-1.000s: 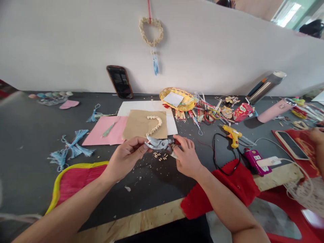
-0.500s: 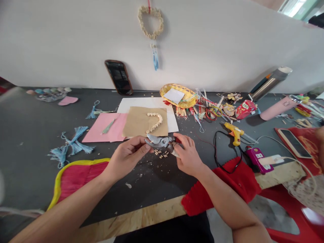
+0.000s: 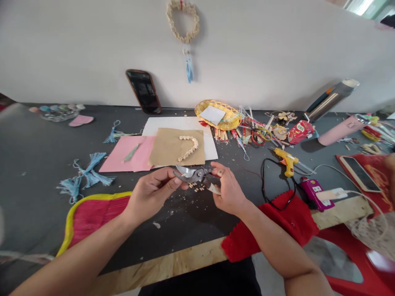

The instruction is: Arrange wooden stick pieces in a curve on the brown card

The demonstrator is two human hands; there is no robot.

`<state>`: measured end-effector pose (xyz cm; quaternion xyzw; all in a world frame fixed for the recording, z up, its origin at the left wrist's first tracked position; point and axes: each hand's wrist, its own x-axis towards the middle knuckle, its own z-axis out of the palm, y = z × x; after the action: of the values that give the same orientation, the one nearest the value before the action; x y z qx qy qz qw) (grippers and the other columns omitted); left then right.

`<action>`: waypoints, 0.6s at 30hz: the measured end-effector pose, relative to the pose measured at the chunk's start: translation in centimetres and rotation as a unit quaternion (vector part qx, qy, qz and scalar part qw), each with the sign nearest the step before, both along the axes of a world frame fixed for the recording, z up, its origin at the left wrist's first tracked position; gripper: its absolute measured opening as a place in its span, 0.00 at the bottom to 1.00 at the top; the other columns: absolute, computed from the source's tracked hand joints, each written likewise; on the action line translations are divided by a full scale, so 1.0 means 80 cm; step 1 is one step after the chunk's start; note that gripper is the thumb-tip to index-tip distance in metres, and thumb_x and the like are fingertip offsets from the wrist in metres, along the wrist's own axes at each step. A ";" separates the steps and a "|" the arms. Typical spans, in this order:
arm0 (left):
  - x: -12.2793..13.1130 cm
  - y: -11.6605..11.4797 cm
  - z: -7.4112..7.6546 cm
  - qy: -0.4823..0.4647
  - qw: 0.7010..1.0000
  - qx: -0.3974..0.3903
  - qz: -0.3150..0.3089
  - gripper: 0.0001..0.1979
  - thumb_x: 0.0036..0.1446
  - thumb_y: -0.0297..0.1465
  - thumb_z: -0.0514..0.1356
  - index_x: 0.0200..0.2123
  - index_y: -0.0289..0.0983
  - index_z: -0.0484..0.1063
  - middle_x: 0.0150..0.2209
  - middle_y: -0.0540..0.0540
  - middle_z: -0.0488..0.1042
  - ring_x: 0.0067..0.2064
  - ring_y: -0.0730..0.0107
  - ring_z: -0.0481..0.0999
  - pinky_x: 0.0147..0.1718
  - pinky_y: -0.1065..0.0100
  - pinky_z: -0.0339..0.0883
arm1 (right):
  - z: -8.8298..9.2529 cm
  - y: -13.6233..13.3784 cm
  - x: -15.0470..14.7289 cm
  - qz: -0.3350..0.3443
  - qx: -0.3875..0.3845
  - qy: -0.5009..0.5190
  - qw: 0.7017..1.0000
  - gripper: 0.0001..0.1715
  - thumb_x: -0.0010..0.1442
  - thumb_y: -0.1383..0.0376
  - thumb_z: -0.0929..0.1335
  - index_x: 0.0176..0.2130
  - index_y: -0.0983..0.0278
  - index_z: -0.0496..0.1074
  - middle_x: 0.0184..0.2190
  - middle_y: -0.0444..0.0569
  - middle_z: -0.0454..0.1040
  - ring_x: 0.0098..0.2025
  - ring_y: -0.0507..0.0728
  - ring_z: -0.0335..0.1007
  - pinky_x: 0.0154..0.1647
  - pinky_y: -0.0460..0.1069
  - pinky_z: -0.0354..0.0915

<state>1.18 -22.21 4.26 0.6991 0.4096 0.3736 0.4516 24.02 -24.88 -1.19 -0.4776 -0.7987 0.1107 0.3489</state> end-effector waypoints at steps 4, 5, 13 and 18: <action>0.001 -0.004 0.002 0.014 1.000 0.004 -0.003 0.13 0.61 0.35 0.57 0.29 0.35 0.75 0.27 0.48 0.78 0.30 0.71 0.73 0.30 0.72 0.63 | -0.003 0.001 0.001 0.006 -0.011 -0.064 0.998 0.39 0.55 0.72 0.64 0.64 0.66 0.50 0.55 0.62 0.65 0.56 0.66 0.62 0.55 0.64 0.64; 0.001 -0.005 0.002 0.015 1.000 0.002 -0.004 0.13 0.61 0.35 0.57 0.29 0.35 0.75 0.27 0.48 0.78 0.30 0.71 0.73 0.30 0.72 0.62 | -0.003 0.001 0.001 0.007 -0.009 -0.080 0.997 0.39 0.56 0.71 0.64 0.64 0.66 0.51 0.54 0.62 0.66 0.55 0.67 0.62 0.55 0.65 0.64; 0.005 -0.008 0.007 -0.030 0.998 -0.052 -0.012 0.13 0.60 0.35 0.57 0.27 0.35 0.74 0.27 0.47 0.77 0.29 0.72 0.72 0.29 0.72 0.61 | -0.001 -0.005 -0.002 -0.023 -0.007 -0.123 0.992 0.39 0.56 0.73 0.63 0.65 0.65 0.51 0.46 0.59 0.69 0.47 0.65 0.66 0.49 0.62 0.69; 0.001 -0.006 0.006 -0.060 0.990 -0.122 -0.034 0.14 0.60 0.37 0.58 0.26 0.34 0.74 0.26 0.48 0.75 0.24 0.77 0.63 0.22 0.74 0.53 | 0.004 -0.006 0.000 -0.032 -0.030 -0.139 0.989 0.41 0.51 0.76 0.62 0.63 0.64 0.54 0.44 0.57 0.70 0.46 0.63 0.66 0.47 0.60 0.69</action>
<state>1.30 -22.70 4.71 0.6287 0.4002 0.3459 0.5700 24.03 -25.35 -0.87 -0.5242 -0.8198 0.0557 0.2236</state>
